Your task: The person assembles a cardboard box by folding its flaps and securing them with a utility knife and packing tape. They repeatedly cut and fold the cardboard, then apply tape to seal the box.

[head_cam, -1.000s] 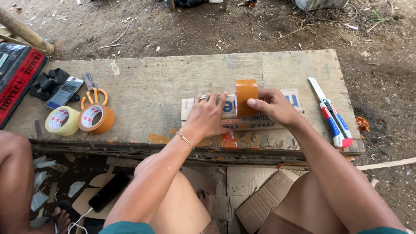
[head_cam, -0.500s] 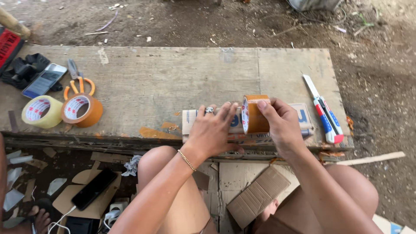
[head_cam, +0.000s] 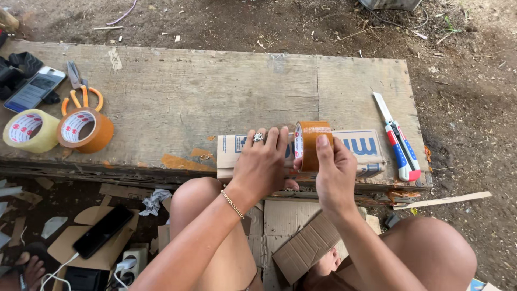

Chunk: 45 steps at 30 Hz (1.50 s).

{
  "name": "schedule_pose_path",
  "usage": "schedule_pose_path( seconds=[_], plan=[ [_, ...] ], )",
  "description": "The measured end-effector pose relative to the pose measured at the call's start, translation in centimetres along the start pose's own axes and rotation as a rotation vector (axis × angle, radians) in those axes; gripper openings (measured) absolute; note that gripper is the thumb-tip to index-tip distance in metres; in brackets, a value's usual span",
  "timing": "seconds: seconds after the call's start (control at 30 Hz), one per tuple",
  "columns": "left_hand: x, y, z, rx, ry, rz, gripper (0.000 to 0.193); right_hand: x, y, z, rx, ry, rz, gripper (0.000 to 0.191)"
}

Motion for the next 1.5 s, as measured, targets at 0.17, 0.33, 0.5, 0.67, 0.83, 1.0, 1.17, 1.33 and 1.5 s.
schedule_pose_path(
  seconds=[0.17,0.33,0.5,0.67,0.83,1.0,1.17,1.33,1.5],
  plan=[
    [-0.4,0.0,-0.2,0.023,-0.055,0.104,0.120,-0.4,-3.3,0.3,0.191,-0.002,0.121,0.036],
    [-0.1,0.3,-0.1,0.003,-0.029,0.069,0.112,-1.3,-8.0,2.8,0.371,0.006,0.218,0.037],
    [0.7,0.9,0.0,-0.019,-0.029,-0.032,0.115,-2.6,-10.5,6.9,0.405,0.097,0.265,0.035],
    [0.5,1.2,0.1,-0.005,0.006,-0.023,0.118,-3.0,-11.8,10.8,0.395,0.095,0.255,0.035],
    [-0.2,1.5,0.6,-0.004,0.012,-0.132,0.119,-3.0,-11.2,12.3,0.404,0.105,0.242,0.035],
    [-0.2,3.6,-0.7,0.006,-0.073,-0.501,0.119,-3.0,-10.4,8.6,0.319,0.137,0.228,0.038],
    [-0.1,6.6,-3.4,0.054,-0.306,-0.748,0.099,-1.9,-7.7,4.0,0.148,0.051,0.139,0.035],
    [-2.5,5.7,-4.2,0.096,-0.213,-0.320,0.108,-1.0,-3.8,1.3,-0.041,-0.031,0.028,0.042],
    [-1.9,0.7,-0.5,0.130,0.215,0.149,0.132,-0.7,-1.9,1.2,-0.011,0.014,0.082,0.043]
  ],
)
Point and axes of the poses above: each hand's wrist, its own y-axis towards the middle knuckle, its own x-axis out of the palm, z = x × y, the point moved 8 cm from there along y, towards the middle knuckle, and after that the axes turned 14 degrees about -z, right-handed, at the moved point
